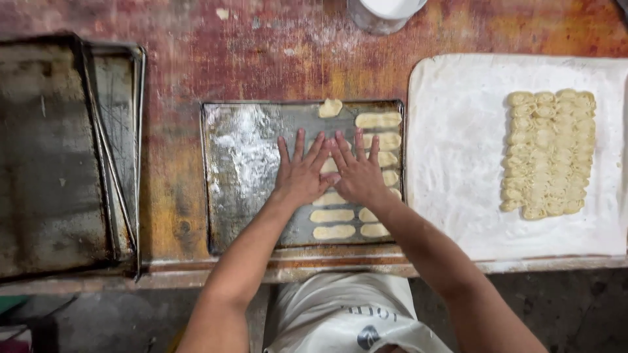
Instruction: The person is picking up small pieces of dough from a floured surface and arranging them in organized rows on a metal baking tray.
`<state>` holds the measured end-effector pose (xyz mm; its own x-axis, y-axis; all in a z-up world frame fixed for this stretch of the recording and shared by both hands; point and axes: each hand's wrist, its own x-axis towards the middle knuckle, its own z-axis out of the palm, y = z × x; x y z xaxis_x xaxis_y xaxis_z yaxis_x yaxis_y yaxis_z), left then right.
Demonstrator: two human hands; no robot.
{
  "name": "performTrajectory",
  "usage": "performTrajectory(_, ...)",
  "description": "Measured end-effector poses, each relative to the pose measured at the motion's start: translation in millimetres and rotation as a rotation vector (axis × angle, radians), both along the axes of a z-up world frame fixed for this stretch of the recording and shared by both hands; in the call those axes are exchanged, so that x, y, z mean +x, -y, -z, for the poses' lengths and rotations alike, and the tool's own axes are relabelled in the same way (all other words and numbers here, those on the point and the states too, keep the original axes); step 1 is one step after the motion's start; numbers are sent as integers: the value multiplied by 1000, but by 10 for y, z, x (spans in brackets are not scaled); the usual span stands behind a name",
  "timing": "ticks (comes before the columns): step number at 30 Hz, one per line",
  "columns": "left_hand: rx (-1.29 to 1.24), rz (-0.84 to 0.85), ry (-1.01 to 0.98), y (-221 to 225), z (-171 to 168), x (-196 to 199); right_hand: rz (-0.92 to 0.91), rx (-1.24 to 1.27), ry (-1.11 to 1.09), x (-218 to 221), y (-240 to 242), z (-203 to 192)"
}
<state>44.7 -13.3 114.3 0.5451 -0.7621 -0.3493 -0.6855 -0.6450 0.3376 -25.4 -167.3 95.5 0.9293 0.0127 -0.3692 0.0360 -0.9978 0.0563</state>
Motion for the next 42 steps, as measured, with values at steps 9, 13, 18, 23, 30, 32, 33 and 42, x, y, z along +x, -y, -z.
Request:
performTrajectory(9, -667, -406, 348, 331, 1002, 481, 89, 212, 325, 95, 447, 114)
performTrajectory(13, -717, -336, 445, 702, 1282, 846, 102, 225, 514, 132, 800, 498)
performTrajectory(18, -701, -178, 468, 529, 1219, 834, 121, 286, 621, 75, 1014, 841)
performTrajectory(23, -687, -182, 131, 492, 900, 793, 41, 437, 717, 178, 932, 495)
performTrajectory(30, -608, -317, -116, 411, 1014, 785, 66, 388, 646, 288, 947, 571)
performTrajectory(32, -639, -287, -76, 335, 942, 759, 55, 363, 591, 404, 799, 527)
performTrajectory(33, -670, -258, -35, 296, 906, 740, 42, 339, 536, 453, 722, 505)
performTrajectory(42, -654, -230, 68, 344, 1175, 785, 85, 258, 571, 579, 606, 701)
